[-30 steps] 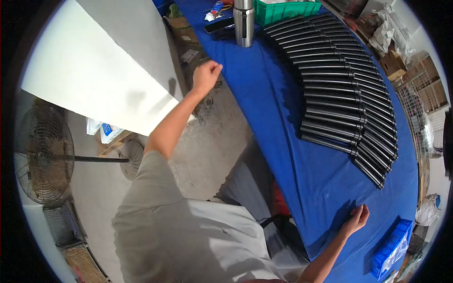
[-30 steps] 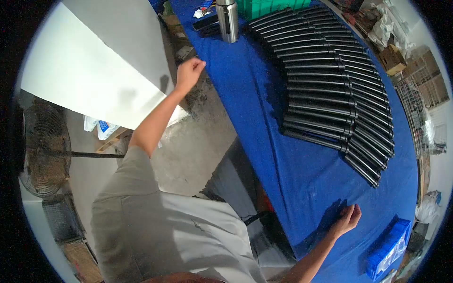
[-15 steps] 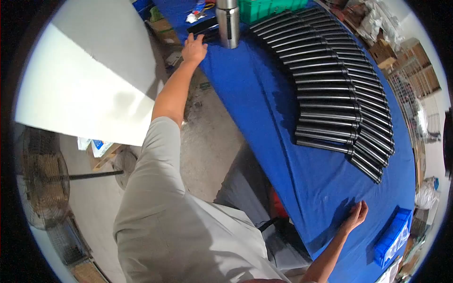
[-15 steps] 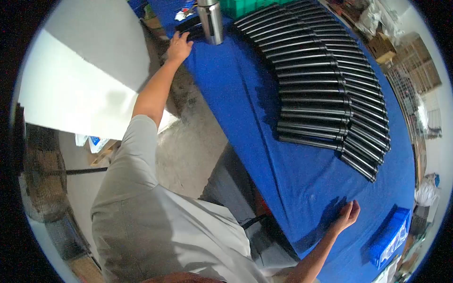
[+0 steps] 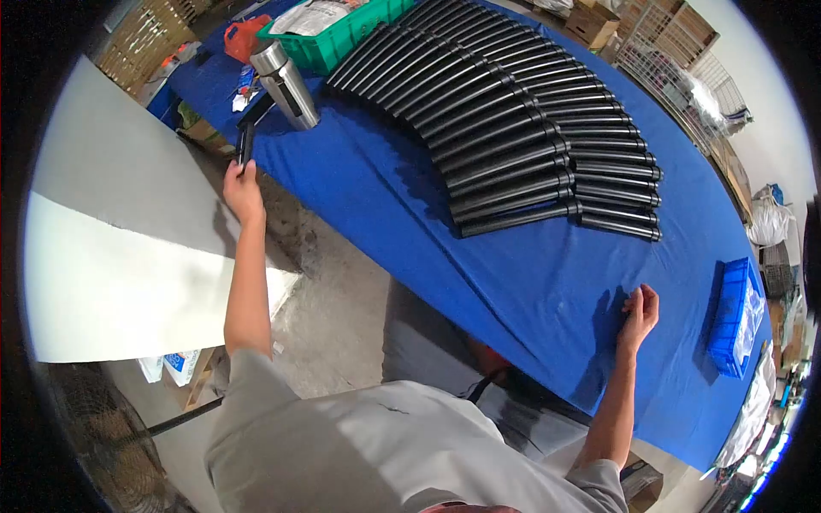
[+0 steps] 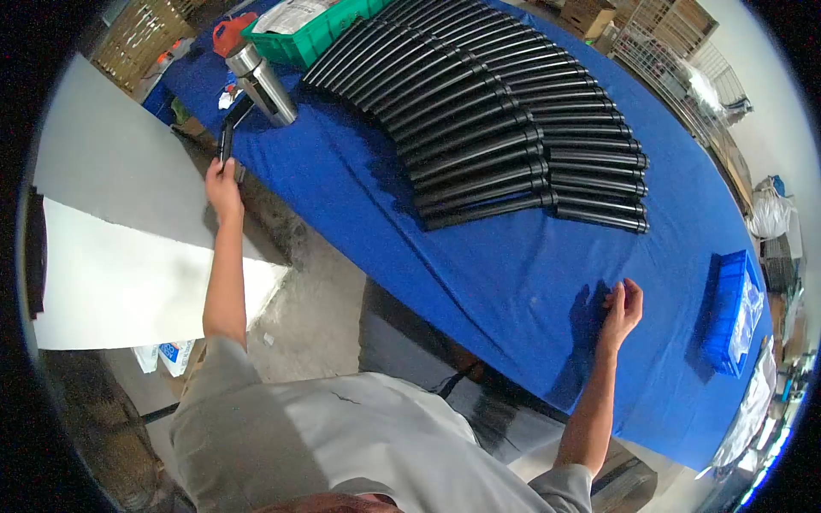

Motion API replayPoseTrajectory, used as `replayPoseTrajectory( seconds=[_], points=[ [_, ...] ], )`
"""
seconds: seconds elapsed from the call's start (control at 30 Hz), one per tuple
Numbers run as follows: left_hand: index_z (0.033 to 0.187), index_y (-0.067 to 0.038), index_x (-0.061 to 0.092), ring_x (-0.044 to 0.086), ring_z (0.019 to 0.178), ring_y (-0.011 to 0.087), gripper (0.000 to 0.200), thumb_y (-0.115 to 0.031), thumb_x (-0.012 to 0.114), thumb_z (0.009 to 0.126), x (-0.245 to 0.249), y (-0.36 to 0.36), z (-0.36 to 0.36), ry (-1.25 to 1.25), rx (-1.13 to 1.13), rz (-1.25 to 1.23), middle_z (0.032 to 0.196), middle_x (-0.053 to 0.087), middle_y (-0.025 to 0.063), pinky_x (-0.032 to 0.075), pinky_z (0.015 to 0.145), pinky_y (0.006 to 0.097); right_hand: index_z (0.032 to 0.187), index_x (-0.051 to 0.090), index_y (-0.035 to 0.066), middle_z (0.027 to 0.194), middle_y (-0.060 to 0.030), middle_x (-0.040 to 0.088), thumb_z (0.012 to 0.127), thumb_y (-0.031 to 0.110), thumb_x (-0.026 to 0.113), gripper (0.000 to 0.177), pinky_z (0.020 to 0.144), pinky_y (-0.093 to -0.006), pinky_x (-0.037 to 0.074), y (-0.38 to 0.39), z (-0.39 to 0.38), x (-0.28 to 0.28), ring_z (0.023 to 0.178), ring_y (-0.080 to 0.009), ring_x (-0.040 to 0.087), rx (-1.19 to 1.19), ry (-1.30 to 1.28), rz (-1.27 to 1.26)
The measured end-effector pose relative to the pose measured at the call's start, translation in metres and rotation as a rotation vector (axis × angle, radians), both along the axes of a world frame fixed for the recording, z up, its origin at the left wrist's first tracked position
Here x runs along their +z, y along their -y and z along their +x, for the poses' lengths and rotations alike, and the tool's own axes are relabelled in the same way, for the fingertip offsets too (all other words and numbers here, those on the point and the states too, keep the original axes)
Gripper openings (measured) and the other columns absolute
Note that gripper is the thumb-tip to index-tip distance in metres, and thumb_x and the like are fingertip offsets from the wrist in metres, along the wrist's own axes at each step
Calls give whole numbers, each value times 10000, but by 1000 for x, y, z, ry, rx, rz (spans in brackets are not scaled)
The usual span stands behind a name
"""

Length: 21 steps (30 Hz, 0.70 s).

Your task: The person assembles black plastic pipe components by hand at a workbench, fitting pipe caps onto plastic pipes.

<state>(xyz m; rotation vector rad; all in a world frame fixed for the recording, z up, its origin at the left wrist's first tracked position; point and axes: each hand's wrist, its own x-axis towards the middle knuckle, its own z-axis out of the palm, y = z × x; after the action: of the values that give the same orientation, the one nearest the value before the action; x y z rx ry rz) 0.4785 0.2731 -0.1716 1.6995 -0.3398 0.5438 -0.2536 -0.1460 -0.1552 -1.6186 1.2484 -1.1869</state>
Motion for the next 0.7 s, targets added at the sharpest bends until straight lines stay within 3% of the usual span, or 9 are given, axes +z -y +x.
replayPoseTrajectory(
  seconds=[0.13,0.27,0.3,0.4,0.43,0.5,0.57,0.67,0.7],
  points=[
    [1072,-2,631,615,1023,170,180,-34,732,926,58,8,-154,-68,-297,-304,1364,601,166,512,900,310,1231,624,12,937,-8,619,1000,79,660,243,623,-220,459,-21,14,0,736,-62,547,-10,-8,-133],
    [1202,26,632,632,1136,210,333,-1,741,889,114,32,-287,-254,-780,-297,1423,579,223,511,955,316,1362,561,2,1156,-92,671,940,25,703,446,816,-280,562,-105,71,51,963,-136,653,311,96,-71],
    [1246,28,624,630,1160,221,391,-14,757,880,128,37,-312,-183,-907,-184,1431,569,250,520,959,319,1394,532,-2,1228,-124,651,915,40,737,523,851,-304,567,-130,86,79,1012,-176,664,416,123,-97],
    [1294,38,615,634,1206,274,486,-60,806,857,180,69,-361,80,-1268,-25,1418,564,309,534,984,351,1454,470,-15,1359,-229,597,835,134,853,742,875,-366,588,-167,106,149,1064,-298,690,691,204,-393],
    [1292,43,615,636,1217,296,502,-73,822,849,197,79,-378,95,-1372,-39,1408,567,322,537,992,364,1434,489,-10,1346,-245,598,826,154,863,732,867,-373,592,-174,108,165,1053,-305,693,683,249,-456],
    [1273,57,618,632,1243,348,523,-90,850,828,223,91,-413,-165,-1521,-212,1393,572,335,539,998,388,1389,528,7,1322,-273,600,809,186,879,702,850,-384,600,-182,102,196,1031,-315,699,655,246,-599],
    [1286,57,579,647,1219,393,550,-143,841,846,240,106,-419,14,-1647,-197,1413,484,427,543,1005,441,1332,570,34,1302,-294,600,793,204,890,649,829,-388,607,-190,81,231,1012,-317,705,607,54,-743],
    [1359,72,507,669,1163,448,590,-148,790,891,249,126,-422,264,-1740,-246,1414,423,490,570,978,514,1374,493,0,1290,-345,569,919,466,734,695,881,-477,620,-194,46,236,1136,-387,651,540,-77,-817],
    [1376,70,497,675,1145,456,579,-148,765,911,258,133,-425,362,-1720,-263,1421,417,486,584,963,513,1373,496,5,1285,-337,576,940,471,701,669,880,-478,626,-197,43,241,1136,-382,656,481,-20,-801]
  ],
)
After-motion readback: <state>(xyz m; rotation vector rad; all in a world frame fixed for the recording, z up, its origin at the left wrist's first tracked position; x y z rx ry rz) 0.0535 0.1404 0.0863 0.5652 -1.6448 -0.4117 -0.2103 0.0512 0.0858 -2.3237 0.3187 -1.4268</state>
